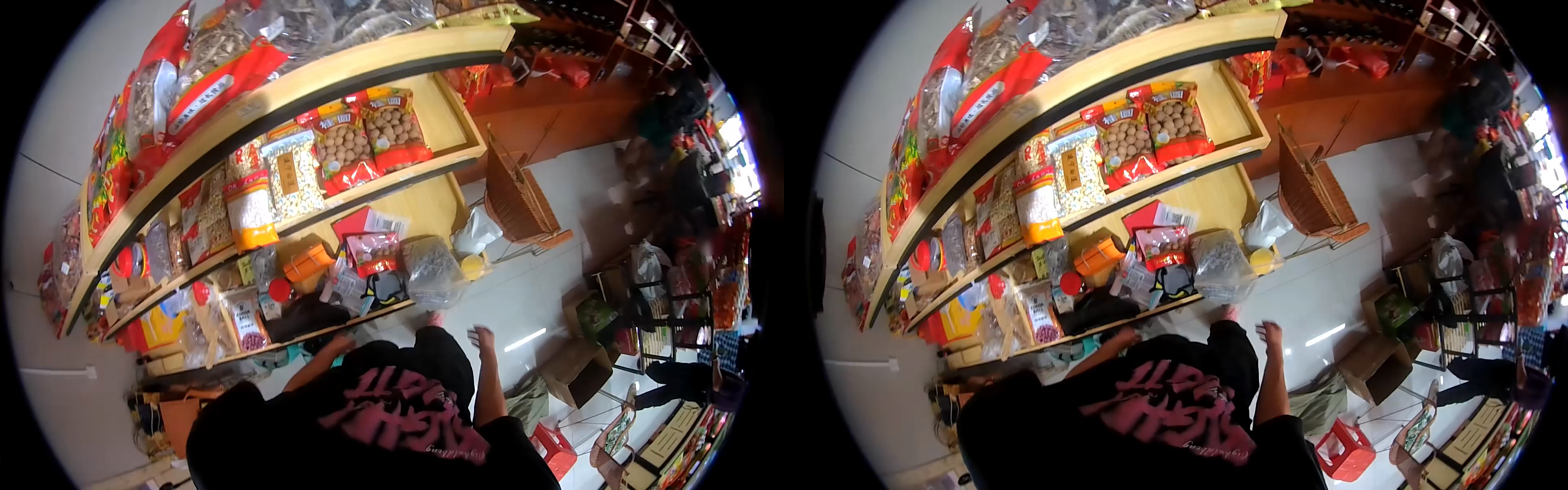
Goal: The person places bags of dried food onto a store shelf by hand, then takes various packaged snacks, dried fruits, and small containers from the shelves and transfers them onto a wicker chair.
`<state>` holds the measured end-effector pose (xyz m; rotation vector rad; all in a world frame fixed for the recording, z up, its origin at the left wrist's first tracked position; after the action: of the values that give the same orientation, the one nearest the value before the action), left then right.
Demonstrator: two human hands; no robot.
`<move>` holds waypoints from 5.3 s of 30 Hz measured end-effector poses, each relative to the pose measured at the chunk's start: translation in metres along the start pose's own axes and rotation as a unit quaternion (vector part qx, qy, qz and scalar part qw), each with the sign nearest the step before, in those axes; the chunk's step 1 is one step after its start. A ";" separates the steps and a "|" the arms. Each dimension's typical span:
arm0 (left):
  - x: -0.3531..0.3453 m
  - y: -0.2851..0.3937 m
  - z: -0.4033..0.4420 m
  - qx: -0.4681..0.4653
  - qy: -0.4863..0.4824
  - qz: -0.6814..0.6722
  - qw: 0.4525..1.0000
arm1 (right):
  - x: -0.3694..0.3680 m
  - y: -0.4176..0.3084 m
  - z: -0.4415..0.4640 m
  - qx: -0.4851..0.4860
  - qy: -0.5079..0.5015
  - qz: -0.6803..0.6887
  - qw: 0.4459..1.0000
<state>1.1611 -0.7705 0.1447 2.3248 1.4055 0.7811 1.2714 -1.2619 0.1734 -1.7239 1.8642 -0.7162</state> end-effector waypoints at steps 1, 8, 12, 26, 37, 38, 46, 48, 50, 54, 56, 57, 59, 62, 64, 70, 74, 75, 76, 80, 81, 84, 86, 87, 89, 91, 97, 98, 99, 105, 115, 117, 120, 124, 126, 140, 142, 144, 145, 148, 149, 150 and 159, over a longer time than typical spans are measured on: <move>-0.003 0.057 0.022 -0.083 -0.015 0.003 0.996 | -0.018 -0.030 0.009 0.029 -0.037 -0.008 0.999; 0.038 0.401 -0.031 -0.334 0.043 -0.195 0.921 | -0.127 -0.209 0.030 0.144 -0.307 -0.056 0.939; 0.138 0.494 -0.059 -0.436 0.271 -0.202 0.834 | -0.179 -0.313 -0.004 0.226 -0.419 -0.029 0.879; 0.249 0.564 -0.031 -0.295 0.416 -0.109 0.853 | -0.296 -0.531 0.058 0.492 -0.137 -0.048 0.859; 0.209 0.559 -0.043 -0.376 0.565 0.194 0.709 | -0.305 -0.519 0.055 0.490 -0.014 -0.280 0.825; 0.206 0.558 -0.045 -0.380 0.586 0.214 0.683 | -0.305 -0.517 0.056 0.471 -0.006 -0.295 0.831; 0.205 0.561 -0.032 -0.410 0.644 0.220 0.607 | -0.307 -0.522 0.064 0.463 0.002 -0.306 0.832; 0.210 0.562 -0.031 -0.424 0.656 0.213 0.587 | -0.312 -0.527 0.062 0.469 0.027 -0.310 0.827; 0.211 0.563 -0.030 -0.412 0.662 0.218 0.587 | -0.314 -0.531 0.060 0.463 0.056 -0.318 0.825; 0.207 0.558 -0.027 -0.417 0.658 0.210 0.591 | -0.312 -0.523 0.064 0.404 0.070 -0.342 0.845; 0.209 0.561 -0.030 -0.418 0.660 0.207 0.589 | -0.312 -0.529 0.061 0.395 0.064 -0.343 0.850; 0.209 0.561 -0.031 -0.418 0.659 0.206 0.591 | -0.311 -0.528 0.062 0.380 0.056 -0.345 0.856; 0.206 0.557 -0.036 -0.413 0.658 0.213 0.593 | -0.310 -0.523 0.060 0.355 0.044 -0.336 0.871; 0.207 0.545 -0.046 -0.396 0.663 0.210 0.600 | -0.321 -0.513 0.071 0.362 -0.005 -0.342 0.867; 0.209 0.550 -0.045 -0.412 0.663 0.224 0.584 | -0.319 -0.519 0.073 0.387 0.003 -0.360 0.849; 0.203 0.521 -0.048 -0.409 0.640 0.211 0.616 | -0.330 -0.490 0.044 0.478 0.071 -0.412 0.773; 0.152 0.494 -0.104 -0.461 0.693 0.177 0.526 | -0.326 -0.482 0.031 0.505 0.073 -0.379 0.772; 0.130 0.478 -0.125 -0.488 0.688 0.138 0.519 | -0.325 -0.480 0.033 0.512 0.061 -0.364 0.775; 0.115 0.461 -0.136 -0.488 0.667 0.132 0.548 | -0.327 -0.481 0.028 0.517 0.064 -0.364 0.772; 0.054 0.319 -0.135 -0.367 0.600 0.092 0.705 | -0.326 -0.476 0.024 0.540 0.097 -0.339 0.764; 0.043 0.259 -0.124 -0.278 0.653 0.124 0.693 | -0.327 -0.474 0.029 0.555 0.103 -0.327 0.758; 0.000 0.082 -0.134 -0.105 0.620 -0.252 0.736 | -0.329 -0.471 0.026 0.588 0.110 -0.280 0.751; -0.044 -0.018 -0.151 0.115 0.715 0.082 0.685 | -0.326 -0.467 0.021 0.599 0.119 -0.263 0.747; -0.060 -0.055 -0.158 0.244 0.601 -0.006 0.761 | -0.324 -0.466 0.023 0.611 0.113 -0.236 0.747; -0.090 -0.118 -0.157 0.300 0.500 -0.190 0.790 | -0.327 -0.461 0.007 0.627 0.057 -0.184 0.755; -0.115 -0.155 -0.137 0.356 0.387 -0.269 0.807 | -0.325 -0.454 -0.015 0.646 0.029 -0.103 0.756; -0.126 -0.152 -0.037 0.341 0.253 -0.409 0.808 | -0.319 -0.330 -0.043 0.681 0.055 -0.104 0.722; -0.118 -0.151 -0.007 0.313 0.271 -0.221 0.883 | -0.321 -0.298 -0.060 0.710 0.059 -0.161 0.683; -0.074 -0.102 -0.024 0.312 0.346 -0.212 0.859 | -0.323 -0.266 -0.062 0.731 0.070 -0.227 0.640; 0.021 0.031 0.054 -0.140 0.367 0.201 0.897 | -0.365 -0.077 0.002 0.359 -0.345 -0.494 0.713; 0.009 -0.064 0.094 -0.125 0.374 -0.004 0.919 | -0.428 0.001 0.012 0.297 -0.385 -0.554 0.676; -0.009 -0.087 0.075 -0.103 0.292 0.104 0.945 | -0.420 0.034 0.033 0.305 -0.404 -0.579 0.639; -0.038 -0.124 0.023 -0.068 0.280 0.163 0.944 | -0.413 0.057 0.026 0.344 -0.420 -0.658 0.521; -0.080 -0.223 -0.039 0.187 0.257 -0.209 0.925 | -0.399 0.075 0.015 0.318 -0.422 -0.648 0.548; -0.089 -0.258 -0.069 0.224 0.274 -0.358 0.864 | -0.391 0.094 0.015 0.285 -0.418 -0.658 0.557; 0.243 -0.358 -0.130 0.026 0.533 -0.293 0.793 | -0.629 0.238 -0.101 -0.084 -0.427 -0.413 0.800; 0.270 -0.362 -0.130 0.017 0.541 -0.291 0.789 | -0.695 0.254 -0.085 0.355 -0.561 -0.490 0.565; 0.296 -0.357 -0.133 0.050 0.493 -0.314 0.810 | -0.741 0.243 -0.113 0.018 -0.443 -0.317 0.839; 0.310 -0.356 -0.129 -0.020 0.532 -0.309 0.788 | -0.766 0.251 -0.097 0.107 -0.439 -0.338 0.826; 0.318 -0.375 -0.104 -0.086 0.587 -0.294 0.749 | -0.831 0.259 -0.096 0.592 -0.366 -0.642 0.322; 0.312 -0.375 -0.100 0.013 0.562 -0.289 0.775 | -0.833 0.261 -0.084 0.370 -0.489 -0.425 0.665; 0.318 -0.353 -0.135 0.010 0.602 -0.273 0.750 | -0.841 0.274 -0.078 0.305 -0.491 -0.289 0.763; 0.292 -0.358 -0.111 -0.003 0.618 -0.189 0.763 | -0.857 0.298 -0.060 0.130 -0.341 -0.276 0.889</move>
<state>0.9480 -0.3468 0.1309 1.2283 2.1406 2.3411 1.0765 -0.3866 0.0235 -1.9879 0.7731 -0.4322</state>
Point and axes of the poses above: each hand's wrist, its own z-axis towards the middle knuckle, its own x-axis out of the back of the hand, y = z × x, the point moved 6 cm from there along z, towards the middle knuckle, and after that the axes turned 2 degrees about x, right-handed, at the moved point
